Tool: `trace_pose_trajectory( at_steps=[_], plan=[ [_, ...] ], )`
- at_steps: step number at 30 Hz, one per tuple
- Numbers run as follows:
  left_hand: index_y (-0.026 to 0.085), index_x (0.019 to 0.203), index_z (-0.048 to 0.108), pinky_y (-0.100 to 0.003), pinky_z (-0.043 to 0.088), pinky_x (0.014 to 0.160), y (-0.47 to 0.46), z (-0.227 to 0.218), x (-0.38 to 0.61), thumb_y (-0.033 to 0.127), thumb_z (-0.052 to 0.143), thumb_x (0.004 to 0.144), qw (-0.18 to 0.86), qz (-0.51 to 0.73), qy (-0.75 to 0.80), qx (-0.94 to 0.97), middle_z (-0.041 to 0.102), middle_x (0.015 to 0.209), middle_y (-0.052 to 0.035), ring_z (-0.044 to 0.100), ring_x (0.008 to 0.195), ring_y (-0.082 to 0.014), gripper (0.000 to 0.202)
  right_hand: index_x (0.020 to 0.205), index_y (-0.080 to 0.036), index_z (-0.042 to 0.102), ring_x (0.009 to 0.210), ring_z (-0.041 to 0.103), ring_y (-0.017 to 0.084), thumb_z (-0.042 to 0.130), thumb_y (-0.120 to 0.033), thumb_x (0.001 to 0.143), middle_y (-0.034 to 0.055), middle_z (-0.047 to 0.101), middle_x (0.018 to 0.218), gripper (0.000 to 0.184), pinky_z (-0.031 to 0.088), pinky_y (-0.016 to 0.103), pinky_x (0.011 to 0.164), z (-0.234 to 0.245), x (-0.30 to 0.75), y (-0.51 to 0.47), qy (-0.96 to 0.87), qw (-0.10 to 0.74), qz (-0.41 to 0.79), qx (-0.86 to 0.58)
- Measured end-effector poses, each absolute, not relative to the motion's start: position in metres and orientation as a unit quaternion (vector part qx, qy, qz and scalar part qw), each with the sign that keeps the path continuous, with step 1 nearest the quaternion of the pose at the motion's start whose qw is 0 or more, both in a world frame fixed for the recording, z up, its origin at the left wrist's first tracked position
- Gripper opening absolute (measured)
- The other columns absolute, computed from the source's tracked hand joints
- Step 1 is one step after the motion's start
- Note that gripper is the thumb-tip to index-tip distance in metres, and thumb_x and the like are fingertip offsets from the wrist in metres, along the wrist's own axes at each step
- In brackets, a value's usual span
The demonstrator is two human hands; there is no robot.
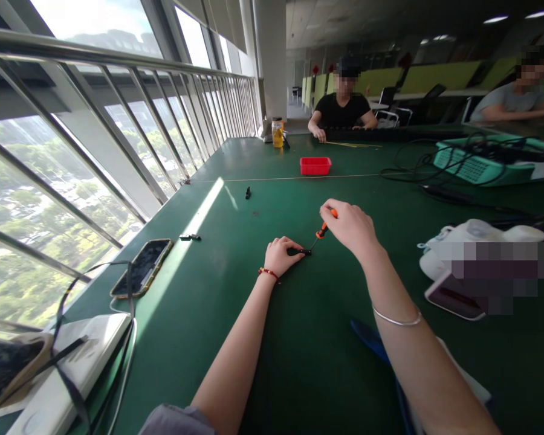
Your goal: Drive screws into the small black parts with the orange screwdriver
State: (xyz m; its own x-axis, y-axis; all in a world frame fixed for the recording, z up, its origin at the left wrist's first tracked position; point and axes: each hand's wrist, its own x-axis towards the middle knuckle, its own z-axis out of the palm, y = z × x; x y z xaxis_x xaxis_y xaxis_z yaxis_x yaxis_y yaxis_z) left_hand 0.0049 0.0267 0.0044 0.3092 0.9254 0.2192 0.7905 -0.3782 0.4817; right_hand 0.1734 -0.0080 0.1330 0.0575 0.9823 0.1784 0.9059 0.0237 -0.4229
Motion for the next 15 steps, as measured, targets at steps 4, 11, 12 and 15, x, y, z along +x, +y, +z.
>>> trace_pose_trajectory(
  at_steps=[4, 11, 12, 15],
  plan=[
    [0.028, 0.087, 0.071, -0.035, 0.041, 0.084, 0.0276, 0.0046, 0.0048, 0.04, 0.064, 0.074, 0.147, 0.233, 0.54, 0.796, 0.064, 0.096, 0.0003, 0.054, 0.091, -0.0198, 0.019, 0.103, -0.022, 0.049, 0.063, 0.056, 0.019, 0.042, -0.038, 0.083, 0.0051, 0.063, 0.08, 0.027, 0.034, 0.027, 0.05, 0.1331, 0.1786, -0.0056, -0.672, 0.233, 0.076, -0.698],
    [0.028, 0.085, 0.071, -0.035, 0.04, 0.083, 0.0271, 0.006, 0.005, 0.038, 0.065, 0.074, 0.157, 0.239, 0.541, 0.791, 0.065, 0.096, 0.0007, 0.054, 0.093, -0.0204, 0.016, 0.083, -0.024, 0.059, 0.054, 0.052, 0.016, 0.031, -0.046, 0.088, 0.0028, 0.06, 0.066, 0.036, 0.032, 0.026, 0.048, 0.1367, 0.1824, -0.0034, -0.683, 0.228, 0.087, -0.689],
    [0.028, 0.085, 0.071, -0.035, 0.04, 0.083, 0.027, 0.0063, 0.005, 0.038, 0.065, 0.074, 0.159, 0.239, 0.542, 0.79, 0.065, 0.096, 0.0007, 0.054, 0.093, -0.0204, 0.016, 0.089, -0.024, 0.058, 0.055, 0.052, 0.016, 0.033, -0.041, 0.087, 0.0026, 0.06, 0.068, 0.03, 0.032, 0.026, 0.048, 0.1369, 0.1815, -0.0032, -0.686, 0.232, 0.093, -0.683],
    [0.028, 0.085, 0.071, -0.035, 0.041, 0.082, 0.0268, 0.0068, 0.005, 0.039, 0.065, 0.074, 0.161, 0.241, 0.543, 0.788, 0.065, 0.095, 0.0005, 0.054, 0.093, -0.0205, 0.017, 0.099, -0.023, 0.053, 0.06, 0.054, 0.017, 0.034, -0.035, 0.085, 0.0023, 0.062, 0.075, 0.026, 0.033, 0.025, 0.049, 0.137, 0.1779, -0.0027, -0.691, 0.239, 0.11, -0.673]
  ],
)
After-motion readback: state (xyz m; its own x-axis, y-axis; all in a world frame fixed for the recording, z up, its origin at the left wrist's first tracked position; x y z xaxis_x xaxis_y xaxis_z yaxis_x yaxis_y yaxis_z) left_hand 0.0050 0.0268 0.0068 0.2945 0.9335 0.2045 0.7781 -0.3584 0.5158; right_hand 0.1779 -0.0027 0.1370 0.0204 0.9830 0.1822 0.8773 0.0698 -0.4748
